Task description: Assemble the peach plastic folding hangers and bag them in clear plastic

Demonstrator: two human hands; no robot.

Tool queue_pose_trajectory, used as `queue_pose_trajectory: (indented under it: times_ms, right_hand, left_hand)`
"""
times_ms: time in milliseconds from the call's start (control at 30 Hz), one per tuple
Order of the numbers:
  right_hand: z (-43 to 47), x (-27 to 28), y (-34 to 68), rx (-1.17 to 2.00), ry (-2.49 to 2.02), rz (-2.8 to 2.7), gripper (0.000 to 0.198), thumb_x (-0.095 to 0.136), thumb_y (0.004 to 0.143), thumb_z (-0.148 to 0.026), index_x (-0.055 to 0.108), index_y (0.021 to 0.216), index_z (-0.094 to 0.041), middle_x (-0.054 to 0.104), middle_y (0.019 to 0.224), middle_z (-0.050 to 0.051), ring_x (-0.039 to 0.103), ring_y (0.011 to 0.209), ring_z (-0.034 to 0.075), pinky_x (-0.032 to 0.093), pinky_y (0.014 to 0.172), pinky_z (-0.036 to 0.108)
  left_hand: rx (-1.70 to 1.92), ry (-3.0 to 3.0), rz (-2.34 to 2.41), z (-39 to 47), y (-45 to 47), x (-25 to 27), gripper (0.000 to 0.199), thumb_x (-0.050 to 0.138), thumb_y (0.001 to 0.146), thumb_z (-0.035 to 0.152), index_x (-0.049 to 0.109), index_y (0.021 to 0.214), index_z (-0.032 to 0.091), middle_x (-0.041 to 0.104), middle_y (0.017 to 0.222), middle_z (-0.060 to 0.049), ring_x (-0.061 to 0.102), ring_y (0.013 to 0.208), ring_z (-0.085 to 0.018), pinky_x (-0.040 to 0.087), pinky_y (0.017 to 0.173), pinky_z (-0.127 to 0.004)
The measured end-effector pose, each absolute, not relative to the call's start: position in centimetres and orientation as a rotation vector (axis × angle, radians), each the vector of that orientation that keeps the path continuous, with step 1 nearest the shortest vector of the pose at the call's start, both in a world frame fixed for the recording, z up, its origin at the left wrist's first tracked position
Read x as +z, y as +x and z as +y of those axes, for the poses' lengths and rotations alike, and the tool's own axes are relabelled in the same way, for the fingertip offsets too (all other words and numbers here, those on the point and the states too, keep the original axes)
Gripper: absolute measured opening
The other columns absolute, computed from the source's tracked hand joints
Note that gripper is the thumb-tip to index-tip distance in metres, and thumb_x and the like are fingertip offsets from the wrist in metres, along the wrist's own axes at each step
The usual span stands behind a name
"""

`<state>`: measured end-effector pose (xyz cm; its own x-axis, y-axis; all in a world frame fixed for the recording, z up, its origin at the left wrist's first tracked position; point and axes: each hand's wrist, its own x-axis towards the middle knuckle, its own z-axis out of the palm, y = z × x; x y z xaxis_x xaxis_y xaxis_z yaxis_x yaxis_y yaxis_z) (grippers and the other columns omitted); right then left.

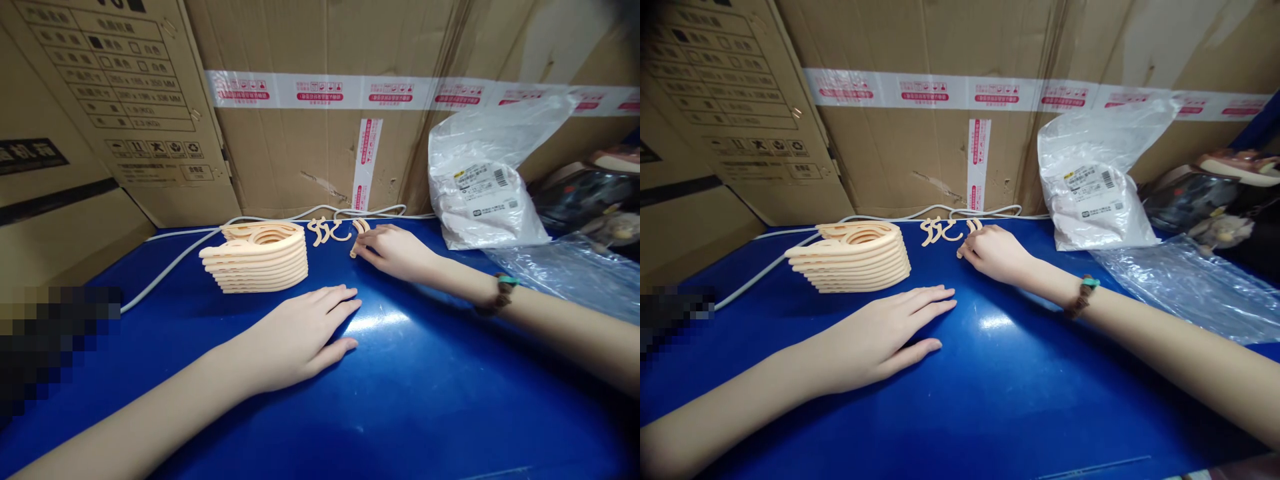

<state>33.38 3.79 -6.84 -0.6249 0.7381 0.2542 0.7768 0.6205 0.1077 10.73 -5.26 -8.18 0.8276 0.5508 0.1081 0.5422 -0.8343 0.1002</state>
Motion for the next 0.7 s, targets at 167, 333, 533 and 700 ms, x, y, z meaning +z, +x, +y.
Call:
queue_pose_trajectory:
  times_ms: [167, 333, 533, 700]
  right_hand:
    - [1.3, -6.9, 33.4, -0.288, -1.142, -2.689, 0.034, 0.041, 0.099, -0.026, 0.073, 0.1, -0.015, 0.072, 0.107, 0.011, 0.064, 0.104, 0.026, 0.04, 0.094, 0.041]
    - [0.3, -5.9, 33.8, 0.235, -0.967, -2.58, 0.036, 0.041, 0.1, -0.034, 0.073, 0.1, -0.016, 0.075, 0.101, 0.007, 0.067, 0.094, 0.021, 0.046, 0.087, 0.035]
    - [4.9, -5.7, 33.8, -0.027, -1.053, -2.585, 0.032, 0.045, 0.097, -0.026, 0.07, 0.11, -0.012, 0.071, 0.111, 0.013, 0.065, 0.1, 0.024, 0.046, 0.088, 0.036]
    - [7.0, -6.9, 32.7, -0.133, -1.017, -2.694, 0.026, 0.05, 0.092, -0.018, 0.071, 0.104, -0.01, 0.069, 0.112, 0.017, 0.06, 0.105, 0.028, 0.038, 0.096, 0.044]
  left_hand:
    - [0.307, 2.938, 0.843, -5.4, 10.9, -7.9, 0.041, 0.041, 0.1, 0.037, 0.053, 0.131, 0.013, 0.055, 0.137, -0.012, 0.053, 0.123, -0.027, 0.046, 0.102, -0.041]
    - [0.547, 2.941, 0.91, -5.7, 11.1, -7.4, 0.028, 0.043, 0.099, 0.029, 0.061, 0.112, 0.014, 0.061, 0.118, -0.011, 0.059, 0.103, -0.024, 0.051, 0.087, -0.039]
    - [0.566, 2.952, 0.94, -5.4, 11.0, -8.2, 0.039, 0.045, 0.099, 0.032, 0.055, 0.131, 0.013, 0.054, 0.14, -0.012, 0.049, 0.129, -0.026, 0.043, 0.104, -0.04]
    - [0.571, 2.968, 0.856, -5.1, 10.8, -8.1, 0.033, 0.046, 0.099, 0.033, 0.065, 0.119, 0.014, 0.066, 0.126, -0.008, 0.056, 0.123, -0.025, 0.043, 0.103, -0.038]
